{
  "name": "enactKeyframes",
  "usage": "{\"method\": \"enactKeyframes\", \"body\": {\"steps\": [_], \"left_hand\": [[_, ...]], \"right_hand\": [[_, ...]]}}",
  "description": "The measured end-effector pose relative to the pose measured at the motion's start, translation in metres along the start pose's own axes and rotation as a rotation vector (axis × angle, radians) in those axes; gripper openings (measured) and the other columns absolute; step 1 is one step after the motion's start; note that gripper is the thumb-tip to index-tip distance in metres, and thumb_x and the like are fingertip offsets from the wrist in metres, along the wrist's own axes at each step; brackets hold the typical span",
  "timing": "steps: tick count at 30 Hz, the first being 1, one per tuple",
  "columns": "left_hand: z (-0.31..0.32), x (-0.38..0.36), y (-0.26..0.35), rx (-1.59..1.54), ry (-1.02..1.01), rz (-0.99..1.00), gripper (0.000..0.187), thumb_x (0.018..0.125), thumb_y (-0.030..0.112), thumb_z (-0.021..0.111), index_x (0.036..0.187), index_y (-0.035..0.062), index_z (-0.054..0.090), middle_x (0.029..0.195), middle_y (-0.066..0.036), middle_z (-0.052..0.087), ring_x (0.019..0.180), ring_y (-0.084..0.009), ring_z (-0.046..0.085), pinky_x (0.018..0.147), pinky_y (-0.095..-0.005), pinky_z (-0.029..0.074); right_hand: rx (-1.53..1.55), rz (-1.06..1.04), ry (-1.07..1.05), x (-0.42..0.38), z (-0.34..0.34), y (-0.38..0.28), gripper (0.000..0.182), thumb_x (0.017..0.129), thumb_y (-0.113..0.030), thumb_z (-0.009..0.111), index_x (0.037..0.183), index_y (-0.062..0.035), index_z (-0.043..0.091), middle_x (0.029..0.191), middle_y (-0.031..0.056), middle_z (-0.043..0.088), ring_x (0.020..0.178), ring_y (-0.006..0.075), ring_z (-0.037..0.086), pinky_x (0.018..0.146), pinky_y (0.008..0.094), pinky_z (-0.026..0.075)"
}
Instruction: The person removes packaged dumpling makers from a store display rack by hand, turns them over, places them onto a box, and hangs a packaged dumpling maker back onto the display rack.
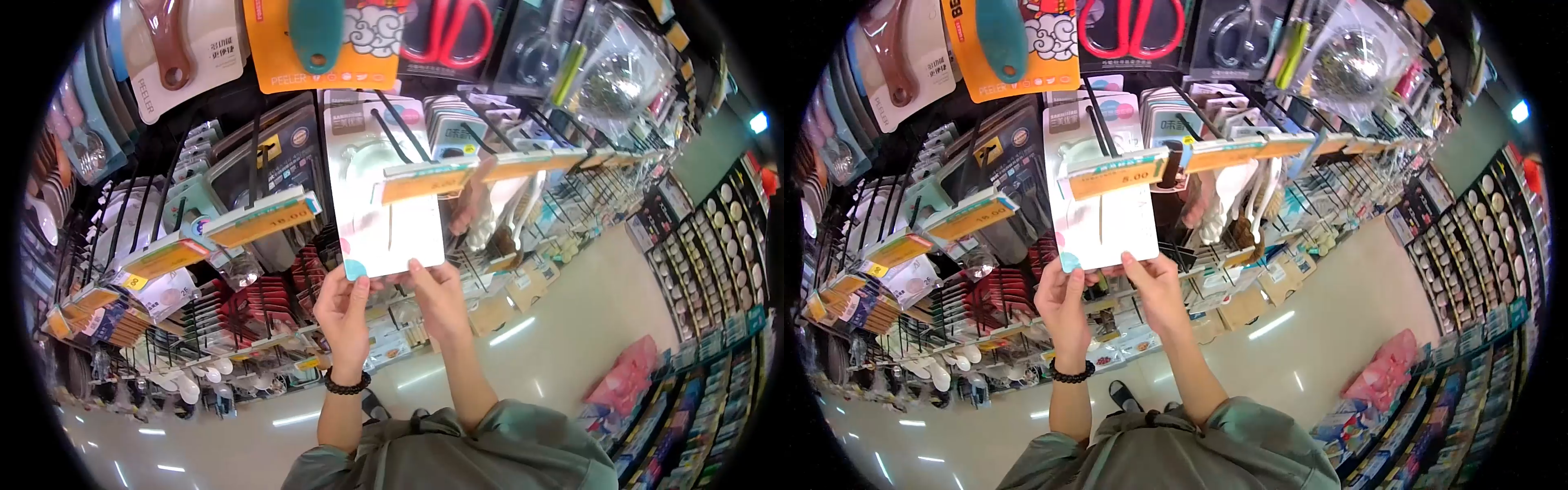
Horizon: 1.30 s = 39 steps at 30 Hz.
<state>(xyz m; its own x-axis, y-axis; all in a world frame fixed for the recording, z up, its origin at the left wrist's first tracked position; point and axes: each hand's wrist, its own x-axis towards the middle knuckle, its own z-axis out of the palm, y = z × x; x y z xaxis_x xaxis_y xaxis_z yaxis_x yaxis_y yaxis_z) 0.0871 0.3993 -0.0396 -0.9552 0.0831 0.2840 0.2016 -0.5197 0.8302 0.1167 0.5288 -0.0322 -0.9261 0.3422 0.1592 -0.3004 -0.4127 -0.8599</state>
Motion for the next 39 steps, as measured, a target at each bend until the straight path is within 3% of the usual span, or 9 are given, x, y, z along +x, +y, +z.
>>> {"method": "enactKeyframes", "body": {"steps": [6,11,15,23,26,33,39], "left_hand": [[0.018,-0.007,0.021,0.008,0.011,0.054,0.017,0.094,0.003,0.06,0.11,-0.0025,0.059,0.093,-0.006,0.066,0.082,-0.0121,0.062,0.075,-0.0257,0.048],[0.018,0.012,-0.02,-0.004,0.094,0.132,0.007,0.098,0.001,0.05,0.105,0.0001,0.051,0.087,-0.004,0.056,0.074,-0.0116,0.053,0.07,-0.0269,0.045],[0.01,0.027,-0.044,0.083,0.047,0.135,0.007,0.098,0.001,0.05,0.105,0.0005,0.05,0.09,-0.005,0.058,0.078,-0.0123,0.055,0.073,-0.0284,0.047],[0.024,-0.002,-0.032,0.1,0.018,0.191,0.007,0.099,0.002,0.049,0.106,0.002,0.049,0.092,-0.004,0.057,0.082,-0.0126,0.057,0.076,-0.0291,0.048],[0.033,-0.014,-0.016,0.125,0.021,0.21,0.007,0.099,0.003,0.05,0.106,0.0018,0.05,0.092,-0.005,0.057,0.082,-0.0128,0.057,0.075,-0.0289,0.048],[0.04,-0.015,-0.006,0.162,0.077,0.16,0.009,0.098,0.002,0.051,0.106,-0.0002,0.051,0.088,-0.005,0.057,0.077,-0.014,0.058,0.071,-0.0302,0.049],[0.025,-0.006,-0.031,0.221,0.081,0.044,0.011,0.097,0.001,0.051,0.108,-0.0007,0.052,0.092,-0.006,0.059,0.08,-0.0141,0.058,0.073,-0.0294,0.051]], "right_hand": [[0.146,0.039,-0.097,0.001,-0.008,-0.009,0.021,0.096,-0.016,0.061,0.108,0.002,0.066,0.094,0.0086,0.069,0.085,0.0155,0.065,0.079,0.0302,0.051],[0.016,0.065,-0.203,0.025,-0.022,0.012,0.022,0.097,-0.018,0.061,0.113,-0.0029,0.064,0.099,0.0042,0.068,0.087,0.0124,0.064,0.077,0.0279,0.051],[0.005,0.054,-0.239,0.04,-0.035,0.013,0.025,0.097,-0.019,0.062,0.115,-0.0031,0.063,0.101,0.0049,0.068,0.09,0.0134,0.065,0.077,0.0287,0.052],[0.129,0.068,-0.344,0.017,-0.046,-0.004,0.026,0.096,-0.021,0.063,0.114,-0.003,0.062,0.105,0.0065,0.067,0.093,0.0146,0.065,0.077,0.0298,0.053],[0.095,0.082,-0.348,0.005,-0.043,-0.022,0.029,0.097,-0.023,0.061,0.114,0.0009,0.061,0.107,0.0096,0.066,0.097,0.0168,0.064,0.083,0.0328,0.052],[0.042,0.104,-0.31,0.0,-0.04,-0.038,0.028,0.093,-0.019,0.066,0.113,0.0003,0.062,0.106,0.0098,0.067,0.095,0.0167,0.065,0.078,0.0312,0.053],[0.089,0.004,-0.201,0.016,-0.048,-0.025,0.03,0.09,-0.012,0.067,0.119,-0.0051,0.061,0.1,0.003,0.068,0.087,0.0115,0.064,0.072,0.0264,0.051]]}}
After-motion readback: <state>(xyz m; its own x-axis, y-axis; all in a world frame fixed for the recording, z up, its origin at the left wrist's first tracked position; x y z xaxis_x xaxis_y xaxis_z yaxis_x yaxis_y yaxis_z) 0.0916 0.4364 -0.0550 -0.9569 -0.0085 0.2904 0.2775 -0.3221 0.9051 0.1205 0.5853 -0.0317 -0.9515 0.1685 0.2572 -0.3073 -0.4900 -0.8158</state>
